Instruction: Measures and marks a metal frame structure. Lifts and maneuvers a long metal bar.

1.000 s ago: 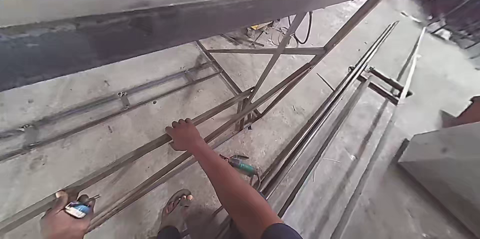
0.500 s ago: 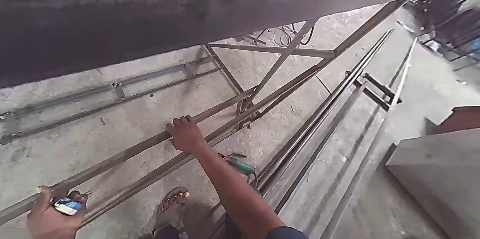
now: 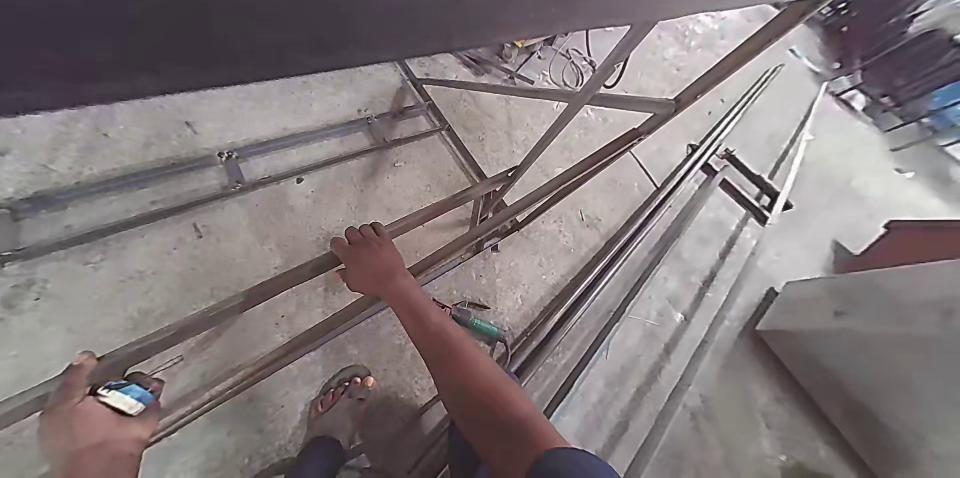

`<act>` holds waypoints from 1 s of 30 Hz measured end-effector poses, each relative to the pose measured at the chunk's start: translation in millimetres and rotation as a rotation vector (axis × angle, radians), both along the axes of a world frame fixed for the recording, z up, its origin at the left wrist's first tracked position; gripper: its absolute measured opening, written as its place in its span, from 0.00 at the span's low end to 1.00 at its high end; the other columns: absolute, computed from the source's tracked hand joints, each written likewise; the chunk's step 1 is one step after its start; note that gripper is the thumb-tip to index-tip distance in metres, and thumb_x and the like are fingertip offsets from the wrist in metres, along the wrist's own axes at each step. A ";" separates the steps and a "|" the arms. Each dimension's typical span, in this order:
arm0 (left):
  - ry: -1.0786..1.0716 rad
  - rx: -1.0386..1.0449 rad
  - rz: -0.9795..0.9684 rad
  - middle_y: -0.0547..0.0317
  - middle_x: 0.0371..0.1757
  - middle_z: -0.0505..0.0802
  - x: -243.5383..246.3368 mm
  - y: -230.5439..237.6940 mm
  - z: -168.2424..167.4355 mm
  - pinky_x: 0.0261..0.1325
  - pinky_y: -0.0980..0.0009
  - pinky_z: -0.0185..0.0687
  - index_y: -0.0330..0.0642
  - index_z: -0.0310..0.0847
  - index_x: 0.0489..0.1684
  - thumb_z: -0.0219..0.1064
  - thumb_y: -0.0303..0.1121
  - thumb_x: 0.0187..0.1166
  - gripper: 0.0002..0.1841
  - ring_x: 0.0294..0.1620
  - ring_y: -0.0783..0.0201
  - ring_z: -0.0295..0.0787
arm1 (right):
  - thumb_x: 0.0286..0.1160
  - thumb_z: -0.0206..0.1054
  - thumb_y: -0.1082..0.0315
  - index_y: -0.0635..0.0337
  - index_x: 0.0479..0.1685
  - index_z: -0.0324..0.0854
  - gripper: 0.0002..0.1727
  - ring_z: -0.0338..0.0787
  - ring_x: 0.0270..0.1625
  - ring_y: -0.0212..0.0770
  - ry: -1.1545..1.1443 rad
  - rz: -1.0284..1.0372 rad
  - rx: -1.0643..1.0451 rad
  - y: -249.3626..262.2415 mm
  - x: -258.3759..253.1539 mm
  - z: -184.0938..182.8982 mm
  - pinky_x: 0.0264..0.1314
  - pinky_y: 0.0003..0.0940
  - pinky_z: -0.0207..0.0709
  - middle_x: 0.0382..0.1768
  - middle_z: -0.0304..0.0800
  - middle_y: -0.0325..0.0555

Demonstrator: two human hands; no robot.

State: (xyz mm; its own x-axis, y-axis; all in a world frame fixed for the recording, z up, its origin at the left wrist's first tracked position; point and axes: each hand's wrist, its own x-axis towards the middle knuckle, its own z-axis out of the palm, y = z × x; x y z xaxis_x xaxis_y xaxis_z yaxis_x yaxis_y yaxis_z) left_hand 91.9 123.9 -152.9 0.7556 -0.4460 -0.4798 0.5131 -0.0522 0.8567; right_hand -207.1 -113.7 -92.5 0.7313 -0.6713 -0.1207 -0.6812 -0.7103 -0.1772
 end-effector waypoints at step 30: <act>-0.085 -0.038 0.146 0.54 0.35 0.90 36.5 -30.8 165.2 0.21 0.67 0.77 0.41 0.81 0.53 0.63 0.49 0.86 0.18 0.20 0.64 0.80 | 0.69 0.67 0.30 0.49 0.65 0.84 0.36 0.83 0.72 0.62 -0.030 0.057 -0.038 -8.1 43.1 210.9 0.72 0.72 0.71 0.66 0.88 0.55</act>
